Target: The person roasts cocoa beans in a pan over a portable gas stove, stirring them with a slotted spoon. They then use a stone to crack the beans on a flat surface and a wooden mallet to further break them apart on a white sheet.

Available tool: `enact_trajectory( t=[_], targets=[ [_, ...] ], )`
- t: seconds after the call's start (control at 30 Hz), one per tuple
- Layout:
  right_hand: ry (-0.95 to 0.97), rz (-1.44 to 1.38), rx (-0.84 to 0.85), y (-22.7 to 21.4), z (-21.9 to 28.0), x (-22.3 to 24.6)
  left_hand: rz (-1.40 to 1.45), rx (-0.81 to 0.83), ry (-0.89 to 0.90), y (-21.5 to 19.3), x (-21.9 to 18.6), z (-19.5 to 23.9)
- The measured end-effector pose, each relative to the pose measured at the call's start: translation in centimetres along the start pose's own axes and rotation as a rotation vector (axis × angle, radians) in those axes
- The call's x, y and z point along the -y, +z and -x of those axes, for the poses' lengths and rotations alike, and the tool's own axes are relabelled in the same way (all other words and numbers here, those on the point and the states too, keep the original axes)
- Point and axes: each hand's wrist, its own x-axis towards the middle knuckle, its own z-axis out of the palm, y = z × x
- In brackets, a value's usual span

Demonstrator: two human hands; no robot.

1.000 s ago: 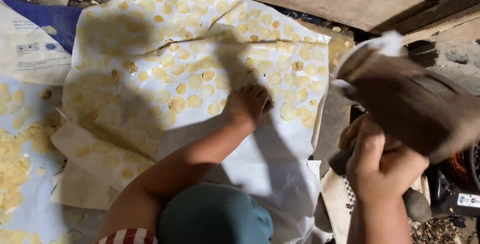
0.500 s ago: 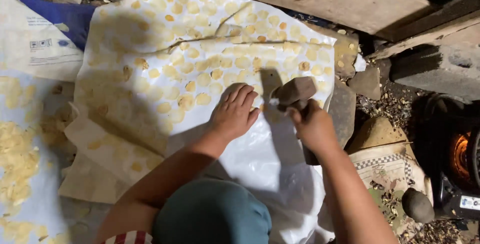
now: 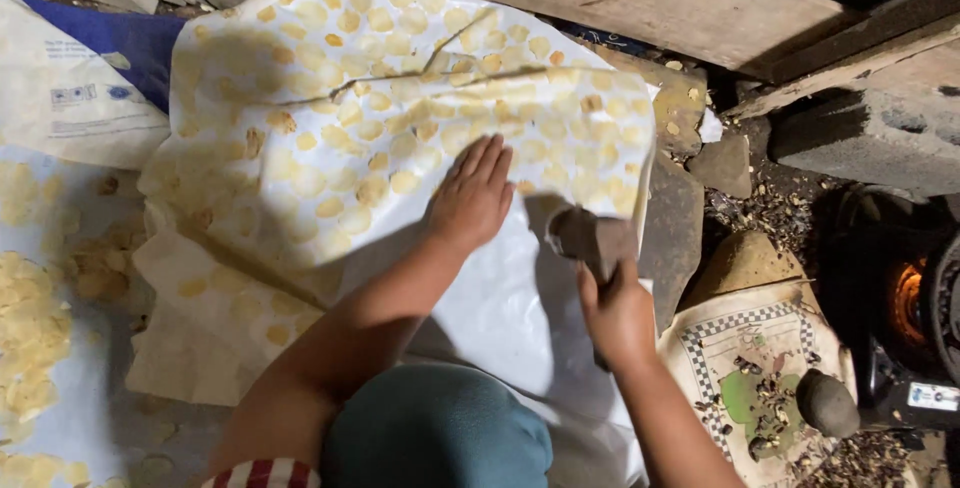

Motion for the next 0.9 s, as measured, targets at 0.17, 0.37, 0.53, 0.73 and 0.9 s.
enact_trajectory(
  t=[0.17,0.37,0.53,0.73,0.9],
  targets=[
    [-0.001,-0.05,-0.096,3.6,4.8,-7.1,0.111,-0.02,-0.014,-3.3,-0.3,-1.6],
    [-0.036,-0.108,-0.162,4.2,4.6,-7.7,0.373,0.001,-0.133,-5.1,-0.4,1.1],
    [-0.084,-0.115,-0.173,4.3,5.0,-8.1,0.381,0.042,-0.041,-6.1,-1.9,2.4],
    [0.072,-0.176,-0.027,-1.3,3.2,-4.0,0.331,0.046,0.017,-2.9,-5.2,0.8],
    [0.112,-0.496,-0.033,-11.2,3.3,1.0,0.343,0.054,0.077,0.6,-7.2,0.1]
  ],
)
